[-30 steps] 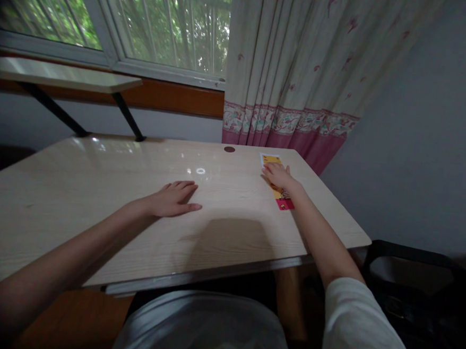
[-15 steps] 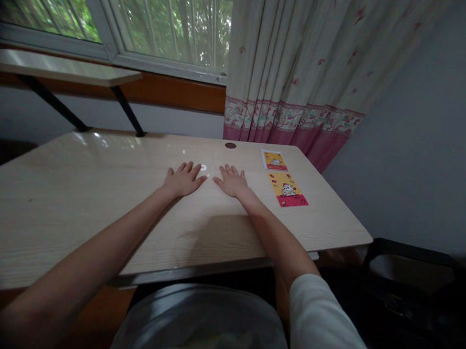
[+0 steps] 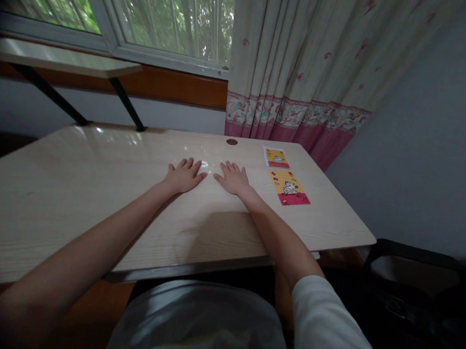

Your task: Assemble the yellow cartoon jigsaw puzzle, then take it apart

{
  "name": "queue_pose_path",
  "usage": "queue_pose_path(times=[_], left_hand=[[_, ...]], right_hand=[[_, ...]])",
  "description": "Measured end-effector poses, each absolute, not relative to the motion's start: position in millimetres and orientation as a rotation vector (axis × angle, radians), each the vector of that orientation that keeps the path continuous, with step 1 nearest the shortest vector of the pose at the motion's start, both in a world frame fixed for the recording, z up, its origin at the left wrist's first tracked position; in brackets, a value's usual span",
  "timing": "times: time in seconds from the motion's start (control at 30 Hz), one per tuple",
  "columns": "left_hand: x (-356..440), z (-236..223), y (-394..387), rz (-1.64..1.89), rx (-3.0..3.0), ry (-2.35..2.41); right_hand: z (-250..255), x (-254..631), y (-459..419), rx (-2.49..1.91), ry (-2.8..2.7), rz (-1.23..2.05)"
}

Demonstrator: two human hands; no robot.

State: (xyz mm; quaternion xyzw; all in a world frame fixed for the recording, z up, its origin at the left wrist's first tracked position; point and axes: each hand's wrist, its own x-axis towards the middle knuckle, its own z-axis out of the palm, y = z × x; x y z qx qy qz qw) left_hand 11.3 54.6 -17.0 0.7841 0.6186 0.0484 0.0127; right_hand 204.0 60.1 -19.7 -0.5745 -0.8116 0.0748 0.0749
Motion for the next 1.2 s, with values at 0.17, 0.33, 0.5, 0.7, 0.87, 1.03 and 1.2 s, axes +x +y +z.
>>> queue_pose_path(times=[0.17, 0.33, 0.5, 0.7, 0.87, 1.03, 1.2], left_hand=[[12.9, -18.7, 55.0, 0.134, 2.439, 1.967], [13.0, -18.8, 54.5, 0.13, 2.45, 1.975], [13.7, -17.2, 53.7, 0.119, 2.438, 1.972], [14.1, -16.9, 53.6, 0.139, 2.437, 1.962], [13.7, -16.7, 53.7, 0.139, 2.432, 1.957], [14.1, -15.4, 51.8, 0.108, 2.448, 1.971], [13.7, -17.0, 52.4, 0.116, 2.45, 1.965]], right_hand=[[-20.8, 203.7, 59.4, -1.729, -2.419, 0.175], [-20.2, 203.7, 58.8, -1.74, -2.418, 0.174], [-19.3, 204.1, 58.8, -1.734, -2.419, 0.168], [-18.9, 203.8, 58.1, -1.739, -2.413, 0.173], [-19.1, 203.8, 58.1, -1.73, -2.41, 0.164], [-19.0, 203.9, 57.9, -1.728, -2.412, 0.167], [-18.4, 204.1, 57.5, -1.724, -2.414, 0.158]])
